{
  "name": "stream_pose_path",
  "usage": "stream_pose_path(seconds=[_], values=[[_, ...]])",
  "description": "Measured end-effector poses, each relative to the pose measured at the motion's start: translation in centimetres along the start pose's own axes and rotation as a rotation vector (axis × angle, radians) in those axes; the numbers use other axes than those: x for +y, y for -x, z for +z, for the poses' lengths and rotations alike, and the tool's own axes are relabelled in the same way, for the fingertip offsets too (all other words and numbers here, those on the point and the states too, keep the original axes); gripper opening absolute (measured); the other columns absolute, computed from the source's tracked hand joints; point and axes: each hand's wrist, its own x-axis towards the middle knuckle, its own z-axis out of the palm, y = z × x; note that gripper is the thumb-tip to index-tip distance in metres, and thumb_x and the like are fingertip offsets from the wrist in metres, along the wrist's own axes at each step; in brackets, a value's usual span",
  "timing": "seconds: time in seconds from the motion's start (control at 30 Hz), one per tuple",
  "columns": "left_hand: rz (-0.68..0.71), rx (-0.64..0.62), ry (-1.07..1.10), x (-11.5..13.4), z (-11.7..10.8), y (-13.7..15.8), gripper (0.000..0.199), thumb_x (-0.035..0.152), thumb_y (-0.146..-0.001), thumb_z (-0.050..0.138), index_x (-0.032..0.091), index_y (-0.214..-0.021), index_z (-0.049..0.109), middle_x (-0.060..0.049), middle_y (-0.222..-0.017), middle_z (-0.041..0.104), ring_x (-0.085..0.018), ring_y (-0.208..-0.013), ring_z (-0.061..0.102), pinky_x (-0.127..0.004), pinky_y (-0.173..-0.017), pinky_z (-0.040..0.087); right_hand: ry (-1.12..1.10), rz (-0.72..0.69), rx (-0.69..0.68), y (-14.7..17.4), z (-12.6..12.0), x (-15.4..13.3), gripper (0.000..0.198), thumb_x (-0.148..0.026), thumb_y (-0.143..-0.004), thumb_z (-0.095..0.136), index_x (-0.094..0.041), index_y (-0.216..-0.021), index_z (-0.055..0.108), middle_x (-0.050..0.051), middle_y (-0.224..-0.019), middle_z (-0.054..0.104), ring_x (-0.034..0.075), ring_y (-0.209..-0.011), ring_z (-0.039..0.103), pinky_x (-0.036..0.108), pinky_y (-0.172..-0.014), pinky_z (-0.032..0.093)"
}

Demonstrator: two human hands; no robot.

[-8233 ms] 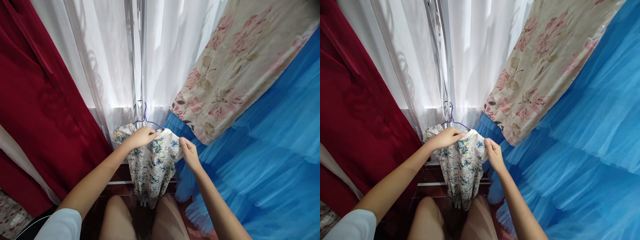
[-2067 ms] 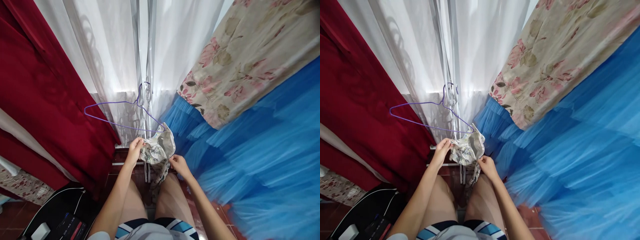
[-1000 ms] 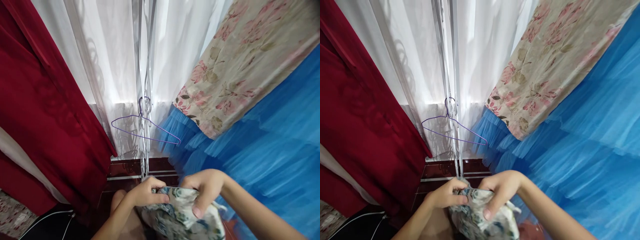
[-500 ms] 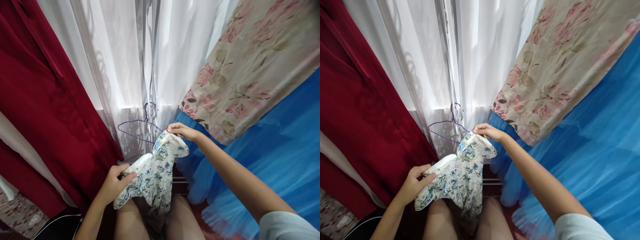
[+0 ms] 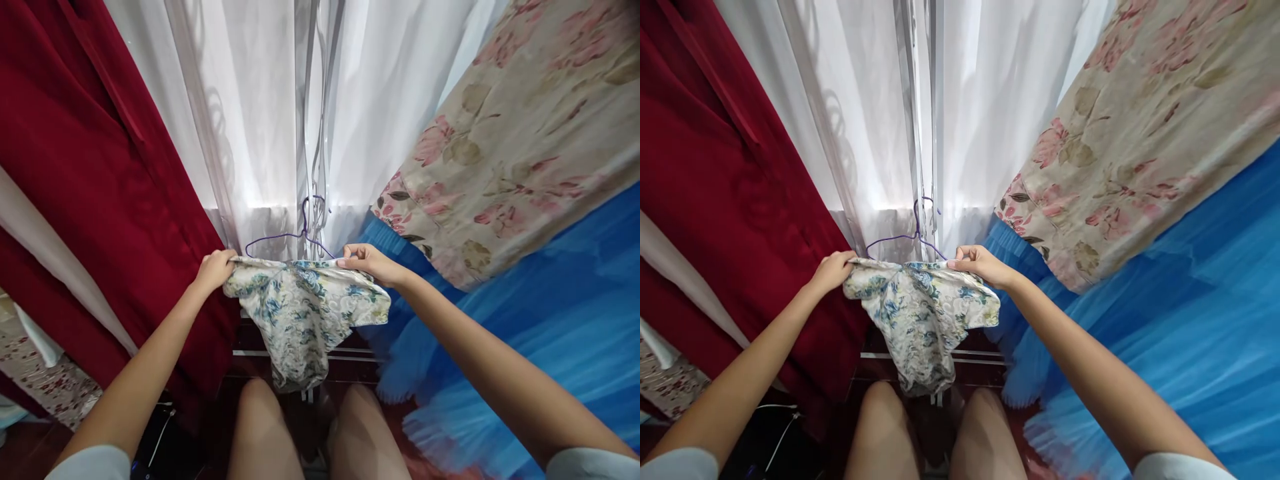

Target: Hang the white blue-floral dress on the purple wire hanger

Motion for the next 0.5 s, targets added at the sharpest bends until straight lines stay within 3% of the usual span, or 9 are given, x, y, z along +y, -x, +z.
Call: stream_pose_path(seconds=[0.13,0.23,0.37,0.5], values=[[-0.041,0.103,0.032,1.4,-0.1,-5.2,0.031,0.019,-0.090,0.038,0.023,-0.108,0.063,-0.010,-0.120,0.065,-0.029,-0.116,0.053,-0.039,-0.095,0.040,-0.016,0.002,-0.002,0.2,0.4,-0.3,0.042,-0.038,-0.062,0.087,-0.020,-0.068,0.050,-0.010,-0.048,0.052,0.005,-0.039,0.040,0.019,-0.039,0.025],[-0.088,0.074,0.071,2.3,1.0,-7.7,0.027,0.021,-0.090,0.042,0.020,-0.101,0.066,-0.013,-0.115,0.068,-0.030,-0.113,0.056,-0.039,-0.094,0.041,-0.016,0.003,-0.008,0.4,0.5,-0.2,0.041,-0.040,-0.066,0.084,-0.020,-0.066,0.049,-0.009,-0.049,0.051,0.006,-0.040,0.040,0.019,-0.040,0.025],[-0.136,-0.022,0.146,2.2,3.2,-7.4,0.016,0.017,-0.080,0.053,0.019,-0.078,0.069,-0.011,-0.091,0.073,-0.029,-0.096,0.064,-0.036,-0.087,0.044,-0.016,0.013,0.022,0.4,0.5,0.4,0.041,-0.043,-0.067,0.084,-0.019,-0.069,0.051,-0.007,-0.051,0.054,0.006,-0.042,0.042,0.020,-0.041,0.026],[-0.136,0.028,0.232,1.9,3.6,-5.6,0.022,0.015,-0.081,0.049,0.020,-0.086,0.069,-0.008,-0.092,0.074,-0.027,-0.095,0.065,-0.035,-0.087,0.045,0.003,0.006,0.038,-0.2,0.3,1.0,0.041,-0.046,-0.065,0.084,-0.019,-0.069,0.052,-0.006,-0.052,0.057,0.007,-0.043,0.044,0.020,-0.042,0.027]])
